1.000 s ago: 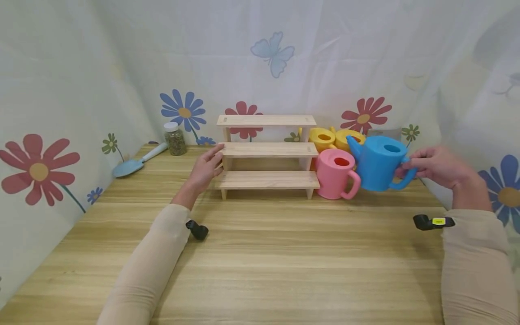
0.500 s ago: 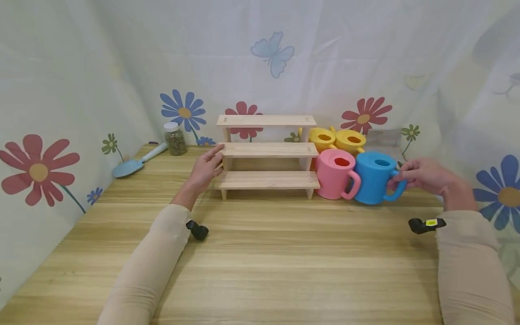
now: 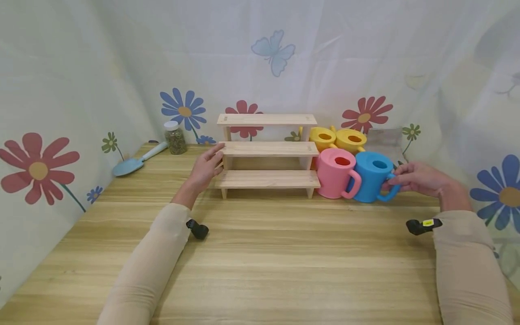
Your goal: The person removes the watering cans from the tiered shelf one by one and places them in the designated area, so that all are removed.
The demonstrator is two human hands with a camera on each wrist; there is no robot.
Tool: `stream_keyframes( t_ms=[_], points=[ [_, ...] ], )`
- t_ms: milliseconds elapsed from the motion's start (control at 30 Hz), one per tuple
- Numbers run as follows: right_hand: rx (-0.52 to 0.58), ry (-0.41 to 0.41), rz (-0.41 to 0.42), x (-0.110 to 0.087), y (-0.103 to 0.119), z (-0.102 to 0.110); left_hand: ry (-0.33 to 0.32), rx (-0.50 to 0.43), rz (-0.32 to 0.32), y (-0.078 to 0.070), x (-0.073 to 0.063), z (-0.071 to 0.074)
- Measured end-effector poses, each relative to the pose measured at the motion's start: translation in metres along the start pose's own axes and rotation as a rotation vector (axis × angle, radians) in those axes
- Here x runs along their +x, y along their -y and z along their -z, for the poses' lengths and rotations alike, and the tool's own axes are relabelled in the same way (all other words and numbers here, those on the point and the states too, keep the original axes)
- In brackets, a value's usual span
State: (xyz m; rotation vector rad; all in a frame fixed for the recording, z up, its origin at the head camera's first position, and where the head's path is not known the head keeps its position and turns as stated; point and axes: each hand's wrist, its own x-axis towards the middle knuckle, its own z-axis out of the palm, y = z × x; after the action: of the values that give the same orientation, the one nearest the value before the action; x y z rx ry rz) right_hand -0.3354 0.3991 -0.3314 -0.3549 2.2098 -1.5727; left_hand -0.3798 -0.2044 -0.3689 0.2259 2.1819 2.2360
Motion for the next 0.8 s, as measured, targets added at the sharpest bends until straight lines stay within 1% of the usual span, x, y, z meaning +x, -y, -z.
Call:
stream_keyframes(
  t_ms=[167, 400, 667, 800],
  points=[
    [-0.006, 0.018, 0.005, 0.0010, 0.0018, 0.0001, -0.010, -0.017, 0.008, 0.0000, 0.0014, 0.0004],
    [-0.047, -0.037, -0.040, 0.0021, 0.0055, -0.0035, -0.005, -0.023, 0.007, -0.0008, 0.0012, 0.0007],
    [-0.076, -0.079, -0.046, 0.0026, 0.0050, -0.0073, -0.011, -0.020, 0.015, -0.0016, -0.0013, 0.0006],
    [-0.165, -0.084, -0.062, 0.0030, 0.0061, -0.0058, -0.009, -0.016, 0.017, -0.0016, -0.0013, 0.0013]
  ],
)
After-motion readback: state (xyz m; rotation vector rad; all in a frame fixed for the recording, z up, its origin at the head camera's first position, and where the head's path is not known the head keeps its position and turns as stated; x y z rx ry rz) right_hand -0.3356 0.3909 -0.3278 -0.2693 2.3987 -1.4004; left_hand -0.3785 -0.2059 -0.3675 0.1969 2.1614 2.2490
